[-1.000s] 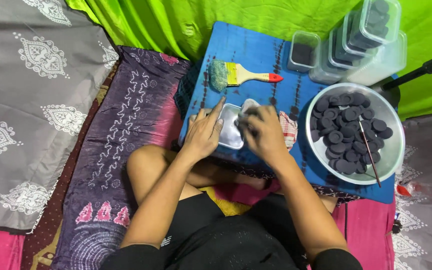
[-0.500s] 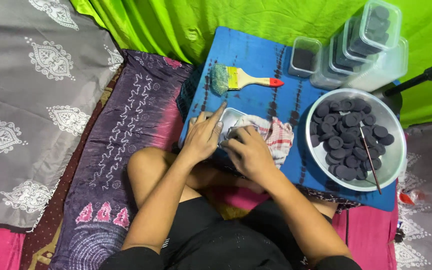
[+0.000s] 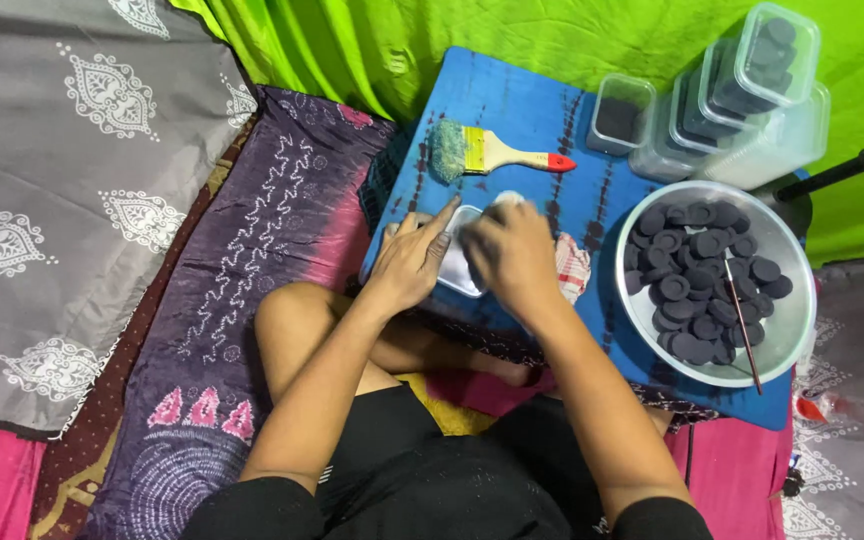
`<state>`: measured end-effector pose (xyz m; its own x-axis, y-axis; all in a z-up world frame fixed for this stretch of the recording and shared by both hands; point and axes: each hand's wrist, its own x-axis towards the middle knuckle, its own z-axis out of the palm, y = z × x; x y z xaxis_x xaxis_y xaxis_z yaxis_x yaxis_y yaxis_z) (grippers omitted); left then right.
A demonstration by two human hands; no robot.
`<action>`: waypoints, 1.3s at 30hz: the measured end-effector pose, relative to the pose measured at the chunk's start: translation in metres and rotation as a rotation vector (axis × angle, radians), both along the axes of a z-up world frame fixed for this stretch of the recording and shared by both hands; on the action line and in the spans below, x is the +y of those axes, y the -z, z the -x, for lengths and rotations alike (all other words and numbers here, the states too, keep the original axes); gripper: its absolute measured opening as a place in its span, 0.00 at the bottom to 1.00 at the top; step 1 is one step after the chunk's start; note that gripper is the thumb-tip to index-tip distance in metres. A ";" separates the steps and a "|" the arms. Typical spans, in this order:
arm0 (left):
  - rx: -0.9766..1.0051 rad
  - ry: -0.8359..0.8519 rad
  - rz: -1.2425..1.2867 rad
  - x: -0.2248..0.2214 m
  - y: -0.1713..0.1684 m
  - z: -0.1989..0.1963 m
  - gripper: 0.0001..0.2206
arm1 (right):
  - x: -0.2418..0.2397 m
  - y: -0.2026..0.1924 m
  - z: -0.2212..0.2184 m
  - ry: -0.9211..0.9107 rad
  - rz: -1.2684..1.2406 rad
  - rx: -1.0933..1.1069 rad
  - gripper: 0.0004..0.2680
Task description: Cleaning a workspace and plastic containers using a brush and cloth
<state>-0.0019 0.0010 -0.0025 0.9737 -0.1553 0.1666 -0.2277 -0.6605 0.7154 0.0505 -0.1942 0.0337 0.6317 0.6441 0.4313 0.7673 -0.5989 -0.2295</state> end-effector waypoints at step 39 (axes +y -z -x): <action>0.114 0.142 -0.200 -0.003 -0.038 0.001 0.56 | 0.008 -0.013 -0.013 -0.043 0.080 0.100 0.06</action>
<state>-0.0025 -0.0024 0.0360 0.9504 -0.3108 0.0096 -0.2540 -0.7583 0.6004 0.0630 -0.1861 0.0470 0.6403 0.7011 0.3138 0.7682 -0.5855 -0.2591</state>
